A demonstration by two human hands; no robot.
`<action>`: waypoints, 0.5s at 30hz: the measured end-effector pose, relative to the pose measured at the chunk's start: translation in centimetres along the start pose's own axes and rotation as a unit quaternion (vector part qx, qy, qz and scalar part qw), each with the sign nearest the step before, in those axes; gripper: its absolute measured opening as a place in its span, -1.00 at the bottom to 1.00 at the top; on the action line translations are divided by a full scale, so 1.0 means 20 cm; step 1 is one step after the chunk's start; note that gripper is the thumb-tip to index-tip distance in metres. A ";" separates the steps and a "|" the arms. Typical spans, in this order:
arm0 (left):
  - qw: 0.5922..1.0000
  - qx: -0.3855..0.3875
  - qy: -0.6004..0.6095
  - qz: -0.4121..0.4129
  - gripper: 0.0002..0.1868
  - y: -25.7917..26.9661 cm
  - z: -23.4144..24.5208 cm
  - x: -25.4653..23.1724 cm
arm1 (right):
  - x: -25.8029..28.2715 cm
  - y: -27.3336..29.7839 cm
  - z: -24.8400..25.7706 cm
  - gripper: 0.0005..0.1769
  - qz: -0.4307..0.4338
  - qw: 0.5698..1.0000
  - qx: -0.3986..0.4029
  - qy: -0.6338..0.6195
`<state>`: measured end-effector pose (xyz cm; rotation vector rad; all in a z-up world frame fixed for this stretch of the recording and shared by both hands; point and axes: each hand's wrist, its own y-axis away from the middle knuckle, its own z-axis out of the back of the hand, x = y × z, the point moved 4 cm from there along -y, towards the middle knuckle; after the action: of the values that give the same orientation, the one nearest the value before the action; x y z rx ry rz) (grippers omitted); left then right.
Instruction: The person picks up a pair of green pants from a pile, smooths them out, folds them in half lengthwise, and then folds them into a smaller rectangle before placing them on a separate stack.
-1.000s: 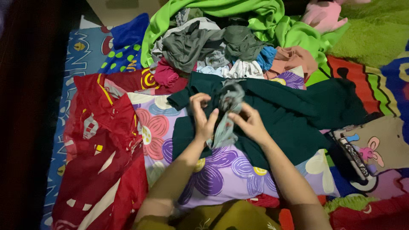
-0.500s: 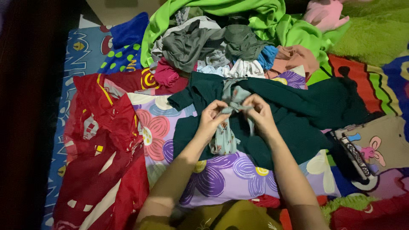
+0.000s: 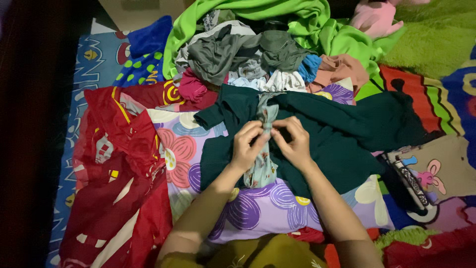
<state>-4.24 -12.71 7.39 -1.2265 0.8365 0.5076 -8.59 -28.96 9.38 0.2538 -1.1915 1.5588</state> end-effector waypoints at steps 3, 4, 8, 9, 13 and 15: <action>0.998 -0.056 -0.038 0.000 -0.74 0.00 -0.01 0.01 | 0.00 -0.01 0.00 -0.78 0.023 1.000 0.016 0.000; 0.998 -0.056 -0.039 -0.001 -0.74 0.00 -0.01 0.01 | 0.01 -0.01 0.00 -0.78 0.023 1.000 0.016 0.000; 0.991 -0.063 -0.019 0.115 -0.67 0.01 -0.02 0.08 | 0.14 -0.02 0.06 -0.82 0.111 0.991 -0.056 0.039; 0.990 -0.064 -0.055 0.111 -0.68 0.00 -0.02 0.08 | 0.17 -0.02 0.07 -0.81 0.145 0.987 -0.056 0.043; 0.993 -0.049 -0.069 0.086 -0.70 0.01 -0.02 0.08 | 0.19 -0.04 0.05 -0.80 0.146 0.986 -0.035 0.071; 0.993 -0.031 0.022 0.110 -0.69 0.01 -0.04 0.11 | 0.15 -0.04 0.06 -0.80 0.089 0.995 -0.038 0.030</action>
<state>-3.23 -13.64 5.49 -1.2106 1.0063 0.6913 -9.48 -28.09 12.43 0.0506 -1.2500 1.6578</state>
